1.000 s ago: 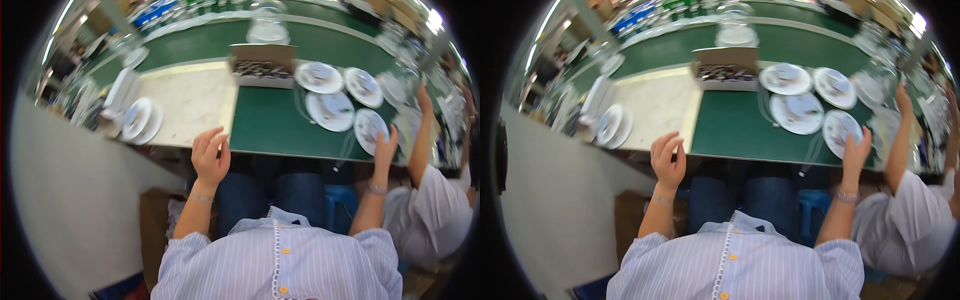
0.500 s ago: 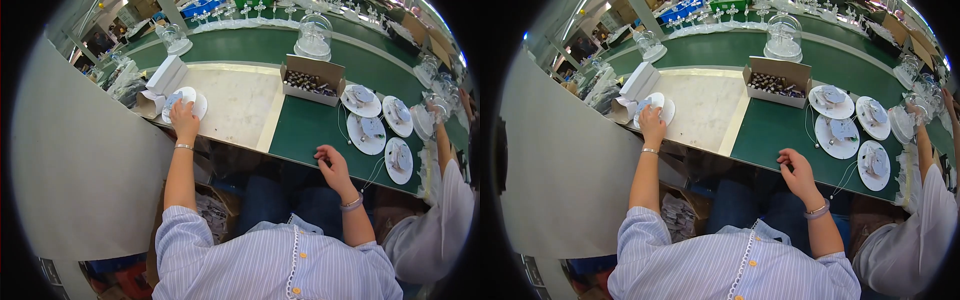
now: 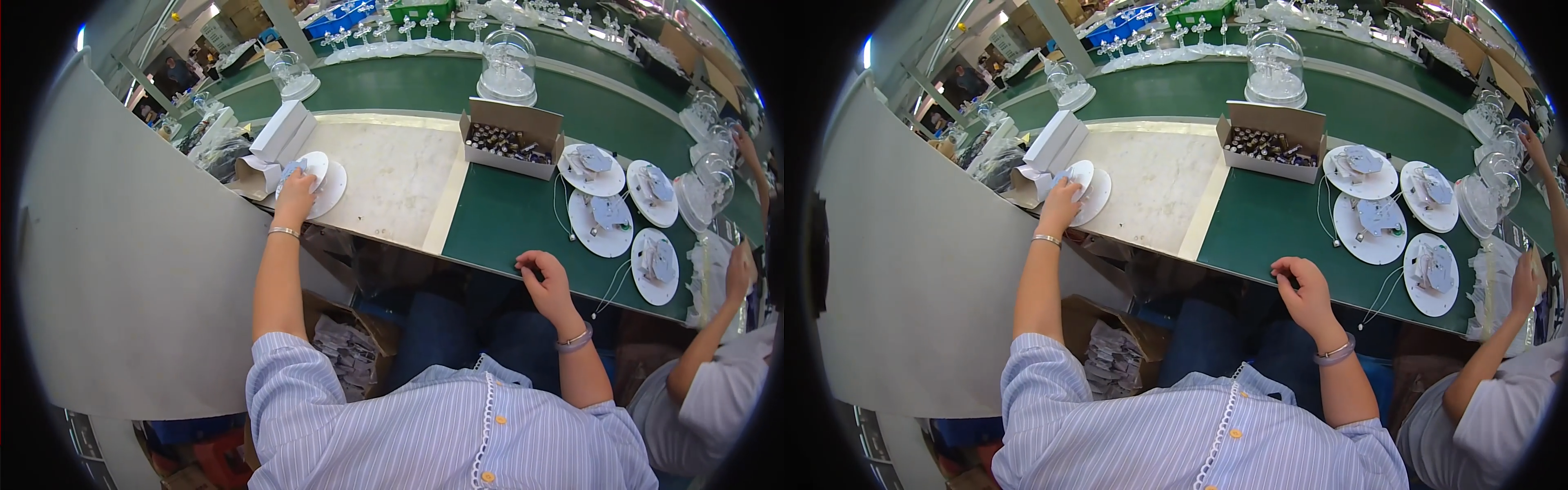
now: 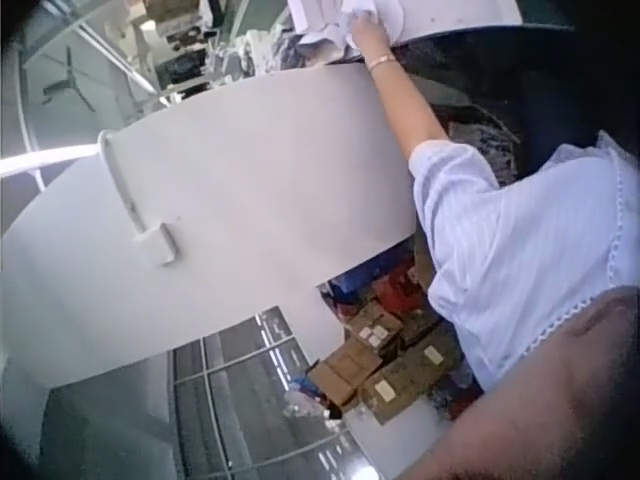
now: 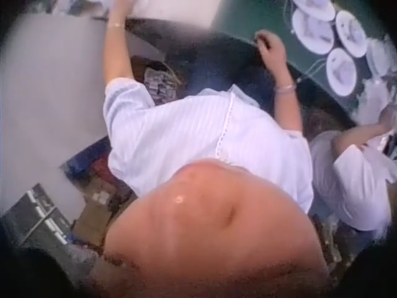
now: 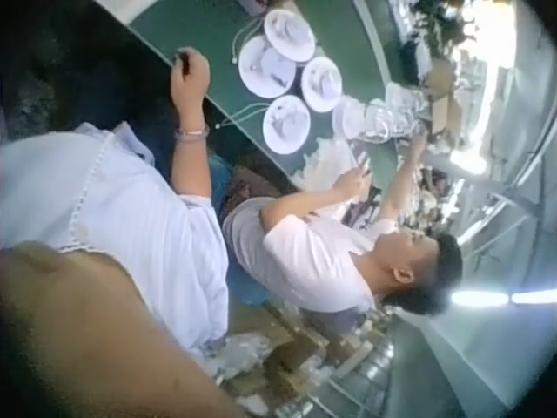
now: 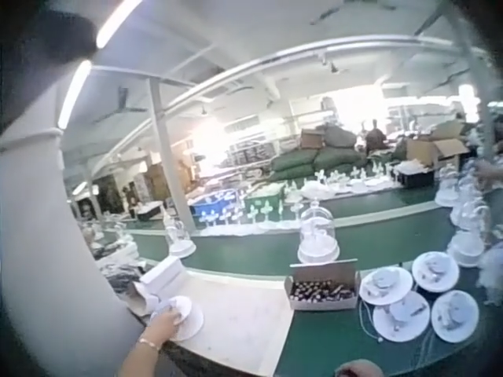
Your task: Installing batteries into the bases of LED light fixtures on an assembly line.
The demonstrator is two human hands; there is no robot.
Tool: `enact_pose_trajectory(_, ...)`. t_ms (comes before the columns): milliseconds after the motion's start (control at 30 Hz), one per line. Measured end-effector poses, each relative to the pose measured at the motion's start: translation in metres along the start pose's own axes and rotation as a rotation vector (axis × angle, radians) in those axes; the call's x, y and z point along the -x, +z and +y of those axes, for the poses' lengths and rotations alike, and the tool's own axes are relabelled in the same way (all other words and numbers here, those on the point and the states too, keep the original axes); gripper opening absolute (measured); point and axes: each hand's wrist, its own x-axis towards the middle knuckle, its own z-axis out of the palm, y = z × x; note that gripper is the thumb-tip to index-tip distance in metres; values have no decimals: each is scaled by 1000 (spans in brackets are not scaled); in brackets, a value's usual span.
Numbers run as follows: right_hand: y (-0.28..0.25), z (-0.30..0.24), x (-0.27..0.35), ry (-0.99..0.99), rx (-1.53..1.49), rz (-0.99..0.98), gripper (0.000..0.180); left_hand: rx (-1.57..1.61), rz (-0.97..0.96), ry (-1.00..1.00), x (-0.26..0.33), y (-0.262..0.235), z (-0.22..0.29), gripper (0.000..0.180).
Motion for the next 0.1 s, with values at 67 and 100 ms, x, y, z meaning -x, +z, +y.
enact_pose_trajectory(67, 0, 1, 0, -11, -5, 2, 15, 67, -89, -39, 1, -10, -6, 36)
enact_pose_trajectory(100, 0, 2, 1, -14, 0, -6, 14, 60, -85, -39, 1, -14, -6, 36)
